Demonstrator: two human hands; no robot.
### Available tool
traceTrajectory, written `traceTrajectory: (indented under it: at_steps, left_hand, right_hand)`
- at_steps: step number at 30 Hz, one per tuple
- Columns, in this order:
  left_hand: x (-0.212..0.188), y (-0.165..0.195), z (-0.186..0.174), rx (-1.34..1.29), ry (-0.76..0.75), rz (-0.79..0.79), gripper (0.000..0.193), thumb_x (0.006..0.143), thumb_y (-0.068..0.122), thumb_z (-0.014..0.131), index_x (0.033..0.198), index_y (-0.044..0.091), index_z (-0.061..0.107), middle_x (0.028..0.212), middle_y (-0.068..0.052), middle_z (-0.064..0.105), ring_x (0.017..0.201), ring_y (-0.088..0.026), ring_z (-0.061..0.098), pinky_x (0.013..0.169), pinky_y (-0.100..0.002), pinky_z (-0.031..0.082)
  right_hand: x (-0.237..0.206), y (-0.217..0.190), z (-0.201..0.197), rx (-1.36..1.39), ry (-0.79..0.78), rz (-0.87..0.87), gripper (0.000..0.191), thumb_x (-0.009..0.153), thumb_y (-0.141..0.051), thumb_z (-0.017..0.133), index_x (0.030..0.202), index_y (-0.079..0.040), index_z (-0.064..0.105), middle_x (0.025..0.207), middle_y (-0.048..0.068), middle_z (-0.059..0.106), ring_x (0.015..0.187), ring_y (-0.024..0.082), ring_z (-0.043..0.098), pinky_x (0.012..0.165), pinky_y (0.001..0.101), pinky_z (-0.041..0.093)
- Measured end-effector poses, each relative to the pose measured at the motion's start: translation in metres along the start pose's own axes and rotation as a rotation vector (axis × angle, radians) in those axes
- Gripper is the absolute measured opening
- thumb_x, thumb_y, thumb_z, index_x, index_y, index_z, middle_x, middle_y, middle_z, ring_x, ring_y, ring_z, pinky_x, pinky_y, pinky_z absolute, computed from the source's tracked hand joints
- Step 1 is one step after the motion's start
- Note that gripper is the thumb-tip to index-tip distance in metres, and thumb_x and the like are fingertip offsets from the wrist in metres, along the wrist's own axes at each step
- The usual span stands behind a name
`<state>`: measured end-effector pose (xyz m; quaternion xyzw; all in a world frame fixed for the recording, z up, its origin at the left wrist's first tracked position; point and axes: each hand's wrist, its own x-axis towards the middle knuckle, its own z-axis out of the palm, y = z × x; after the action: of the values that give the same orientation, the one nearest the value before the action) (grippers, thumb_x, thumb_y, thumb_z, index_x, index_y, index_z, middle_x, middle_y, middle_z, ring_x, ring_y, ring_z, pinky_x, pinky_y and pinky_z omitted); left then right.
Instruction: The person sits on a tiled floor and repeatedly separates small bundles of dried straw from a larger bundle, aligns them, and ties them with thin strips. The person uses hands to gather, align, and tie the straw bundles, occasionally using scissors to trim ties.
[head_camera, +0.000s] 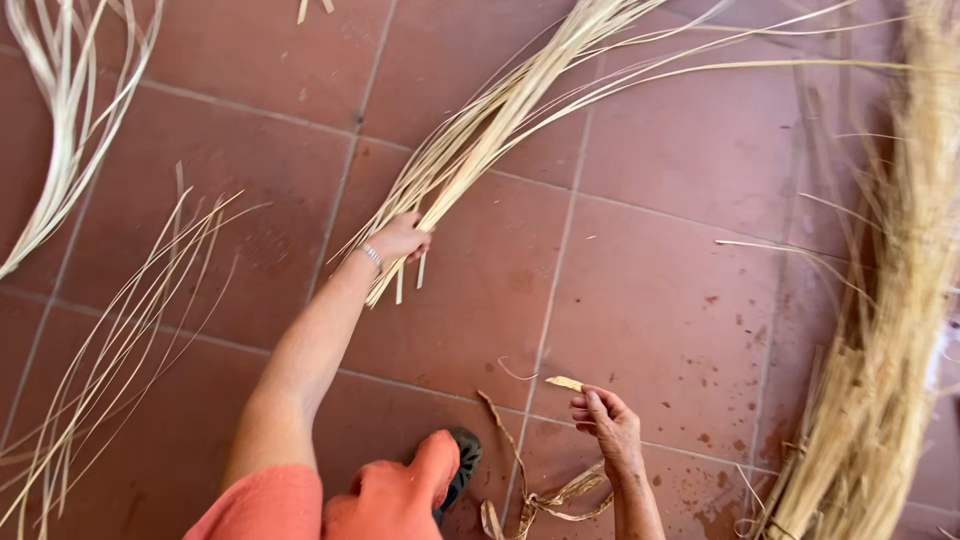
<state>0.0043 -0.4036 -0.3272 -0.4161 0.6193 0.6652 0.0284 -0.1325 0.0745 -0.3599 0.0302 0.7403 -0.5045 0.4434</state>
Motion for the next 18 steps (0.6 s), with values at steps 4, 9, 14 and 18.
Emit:
traceTrajectory:
  at_steps: [4, 9, 14, 18]
  left_hand:
    - [0.015, 0.006, -0.022, -0.002, -0.07, -0.023, 0.011, 0.082, 0.002, 0.068, 0.093, 0.002, 0.065, 0.073, -0.005, 0.065, 0.06, -0.016, 0.064, 0.05, -0.034, 0.054]
    - [0.021, 0.002, -0.027, 0.454, 0.118, 0.132, 0.025, 0.07, 0.015, 0.082, 0.095, 0.01, 0.079, 0.083, -0.008, 0.073, 0.079, -0.019, 0.069, 0.073, -0.033, 0.053]
    - [0.027, -0.021, -0.008, 0.543, 0.25, 0.214, 0.049, 0.067, 0.014, 0.086, 0.113, 0.006, 0.072, 0.097, -0.017, 0.074, 0.089, -0.025, 0.069, 0.08, -0.036, 0.055]
    - [0.034, -0.036, -0.001, 0.489, 0.282, 0.242, 0.064, 0.073, 0.022, 0.092, 0.127, 0.009, 0.06, 0.117, -0.019, 0.066, 0.106, -0.029, 0.062, 0.087, -0.039, 0.05]
  right_hand:
    - [0.002, 0.008, 0.031, 0.054, -0.072, -0.009, 0.032, 0.099, -0.023, 0.063, 0.122, -0.002, 0.071, 0.098, 0.01, 0.076, 0.079, 0.016, 0.071, 0.071, 0.0322, 0.059]
    - [0.001, 0.018, 0.062, 0.065, -0.132, -0.015, 0.031, 0.1, -0.022, 0.062, 0.122, -0.002, 0.07, 0.099, 0.011, 0.076, 0.08, 0.015, 0.069, 0.072, 0.0322, 0.059]
    - [-0.001, 0.019, 0.075, 0.063, -0.144, -0.005, 0.031, 0.1, -0.021, 0.062, 0.122, -0.001, 0.07, 0.099, 0.011, 0.076, 0.08, 0.015, 0.069, 0.071, 0.0319, 0.058]
    - [-0.004, 0.02, 0.079, 0.034, -0.125, 0.006, 0.031, 0.099, -0.021, 0.063, 0.122, -0.001, 0.07, 0.099, 0.012, 0.077, 0.081, 0.015, 0.069, 0.072, 0.0322, 0.059]
